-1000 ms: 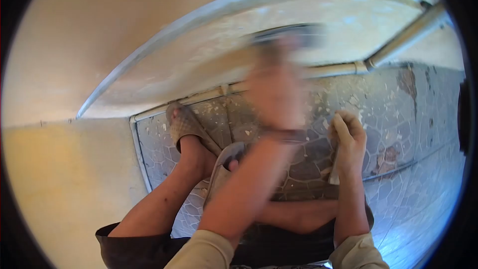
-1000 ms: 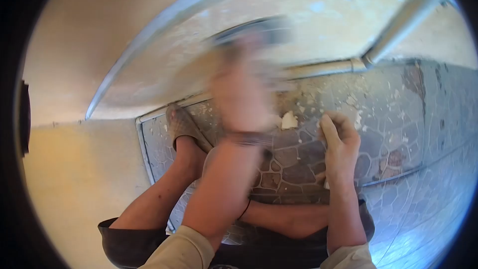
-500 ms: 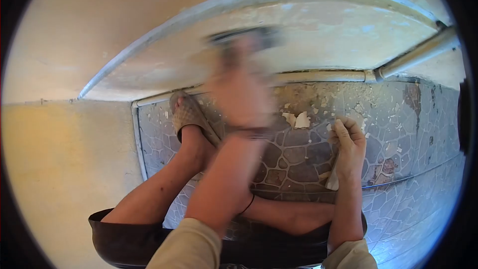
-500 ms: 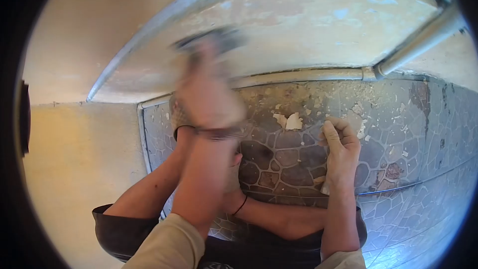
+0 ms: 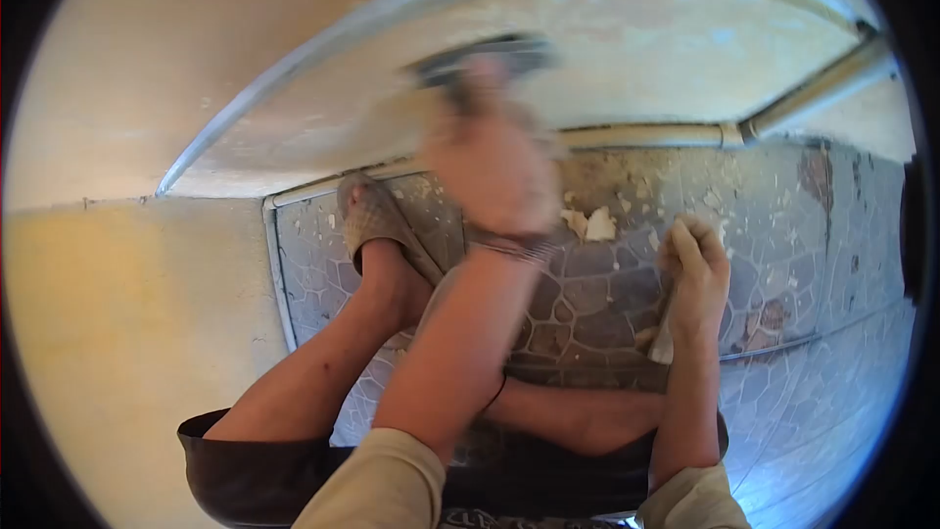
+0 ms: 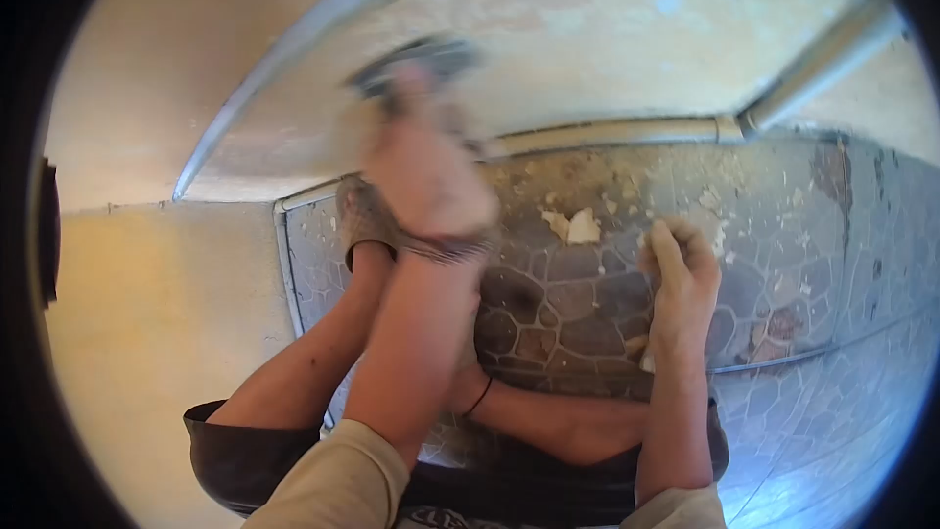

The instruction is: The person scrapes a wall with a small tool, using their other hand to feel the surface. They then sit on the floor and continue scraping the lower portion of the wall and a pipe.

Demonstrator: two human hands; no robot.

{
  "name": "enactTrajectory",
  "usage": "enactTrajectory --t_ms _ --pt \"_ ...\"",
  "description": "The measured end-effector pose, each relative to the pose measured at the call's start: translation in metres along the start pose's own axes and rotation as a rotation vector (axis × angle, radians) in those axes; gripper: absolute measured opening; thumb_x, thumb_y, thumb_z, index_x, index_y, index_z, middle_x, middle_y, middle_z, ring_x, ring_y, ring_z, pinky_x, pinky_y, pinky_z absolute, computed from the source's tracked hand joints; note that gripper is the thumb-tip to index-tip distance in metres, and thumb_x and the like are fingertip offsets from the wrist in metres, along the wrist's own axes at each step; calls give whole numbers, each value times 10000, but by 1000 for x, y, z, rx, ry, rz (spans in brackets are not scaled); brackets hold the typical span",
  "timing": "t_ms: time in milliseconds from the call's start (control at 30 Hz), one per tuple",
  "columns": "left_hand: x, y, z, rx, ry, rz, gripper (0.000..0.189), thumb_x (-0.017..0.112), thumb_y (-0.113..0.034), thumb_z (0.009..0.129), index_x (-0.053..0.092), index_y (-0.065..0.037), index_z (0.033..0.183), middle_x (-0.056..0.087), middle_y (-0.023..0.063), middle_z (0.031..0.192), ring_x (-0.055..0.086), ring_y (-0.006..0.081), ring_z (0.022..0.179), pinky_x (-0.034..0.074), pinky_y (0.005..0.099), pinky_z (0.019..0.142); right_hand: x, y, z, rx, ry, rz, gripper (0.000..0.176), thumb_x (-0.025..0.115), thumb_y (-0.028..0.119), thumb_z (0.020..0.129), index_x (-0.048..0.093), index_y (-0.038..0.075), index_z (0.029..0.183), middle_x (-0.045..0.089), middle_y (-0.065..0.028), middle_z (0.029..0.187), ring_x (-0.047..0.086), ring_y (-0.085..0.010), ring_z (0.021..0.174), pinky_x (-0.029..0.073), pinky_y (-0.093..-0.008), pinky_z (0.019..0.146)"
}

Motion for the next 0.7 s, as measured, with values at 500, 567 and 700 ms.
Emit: enactTrajectory --t_ms 500,567,700 --pt "33 -106 -24 910 84 733 125 730 -127 808 696 -10 835 699 112 742 658 134 626 505 249 646 10 0 7 -39 44 -48 167 633 126 904 643 -13 996 623 -18 808 559 -82 707 457 -227 639" --pt "0 -67 -8 1062 40 868 119 739 -106 790 691 -6 831 684 134 718 643 146 582 496 249 599 17 7 19 -59 39 -20 170 636 130 903 645 -13 993 625 -20 803 562 -84 705 457 -226 641" --pt "13 -71 -22 1129 27 686 126 754 -102 773 674 -9 801 648 143 672 608 214 520 469 261 538 8 4 17 -65 -10 -12 187 652 149 895 651 -12 990 624 -26 776 561 -91 680 460 -231 636"
Point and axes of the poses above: each hand's wrist, its own z-axis towards the middle knuckle, its own x-axis out of the palm, y = z × x, the point moved 8 cm from there along z, towards the middle knuckle
